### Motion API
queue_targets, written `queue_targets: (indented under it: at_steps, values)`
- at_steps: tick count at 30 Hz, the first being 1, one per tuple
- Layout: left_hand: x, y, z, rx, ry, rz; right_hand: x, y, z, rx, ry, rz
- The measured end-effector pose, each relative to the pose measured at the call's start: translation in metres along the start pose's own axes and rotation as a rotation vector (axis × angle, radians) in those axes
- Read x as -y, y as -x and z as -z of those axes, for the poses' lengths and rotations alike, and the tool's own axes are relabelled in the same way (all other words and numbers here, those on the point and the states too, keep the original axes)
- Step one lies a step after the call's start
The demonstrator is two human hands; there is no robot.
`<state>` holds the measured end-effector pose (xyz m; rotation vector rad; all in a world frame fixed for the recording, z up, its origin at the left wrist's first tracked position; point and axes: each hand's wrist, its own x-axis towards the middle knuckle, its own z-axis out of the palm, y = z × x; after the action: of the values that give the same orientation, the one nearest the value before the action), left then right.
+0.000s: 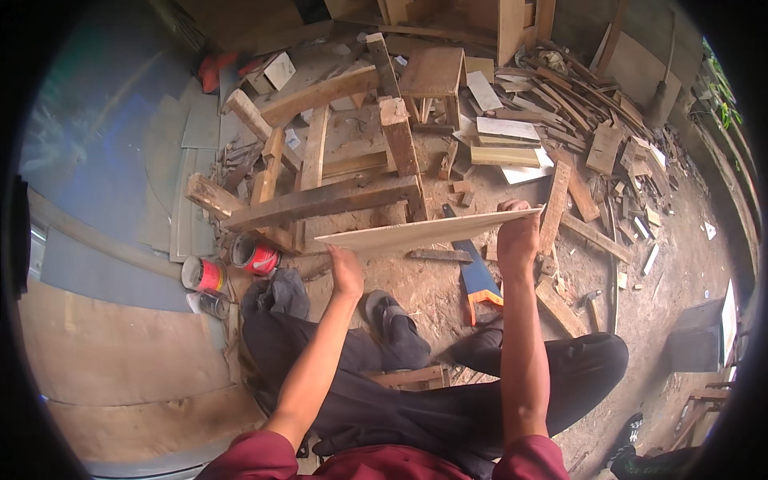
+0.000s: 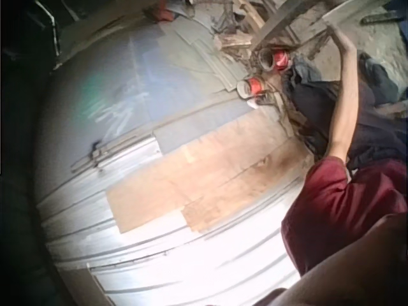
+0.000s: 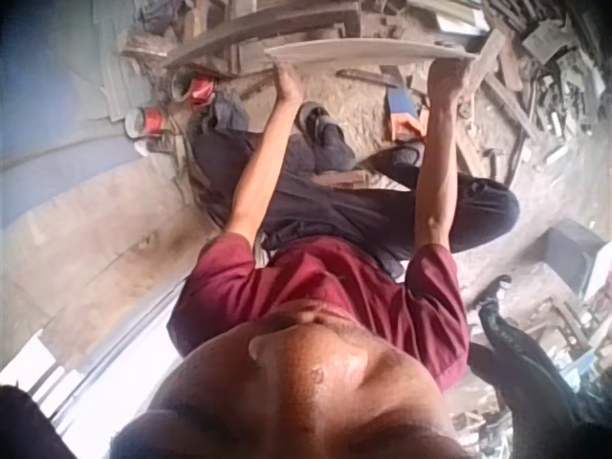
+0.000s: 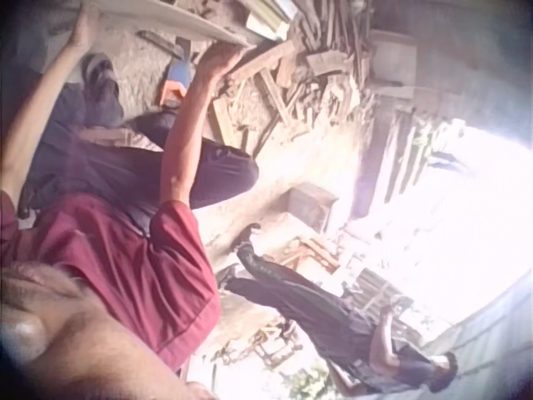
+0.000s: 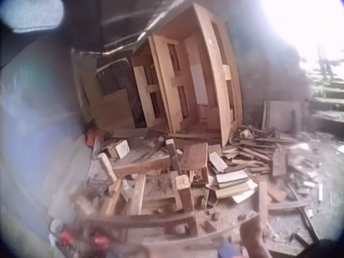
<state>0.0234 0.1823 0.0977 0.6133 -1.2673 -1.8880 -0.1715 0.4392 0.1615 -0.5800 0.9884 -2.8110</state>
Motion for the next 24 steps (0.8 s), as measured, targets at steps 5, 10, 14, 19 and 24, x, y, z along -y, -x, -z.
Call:
queue_targets:
  at_steps: [5,10,14,19,24]
  values:
    - [0.013,0.003,-0.016,-0.011,0.026,-0.042,-0.011,-0.005,0.016,0.120,-0.146,0.115]
    - [0.003,-0.007,0.018,0.067,0.025,0.006,-0.034,0.002,0.020,-0.169,0.139,-0.071]
    - [-0.047,0.004,0.007,0.342,0.072,-0.208,-0.048,0.015,0.005,-0.230,0.305,-0.092]
    - [-0.072,0.013,0.014,0.393,-0.069,-0.354,-0.080,0.020,0.008,-0.290,0.212,-0.140]
    - [-0.105,-0.014,0.022,0.246,-0.214,0.076,-0.074,0.014,-0.018,-0.333,0.432,-0.049]
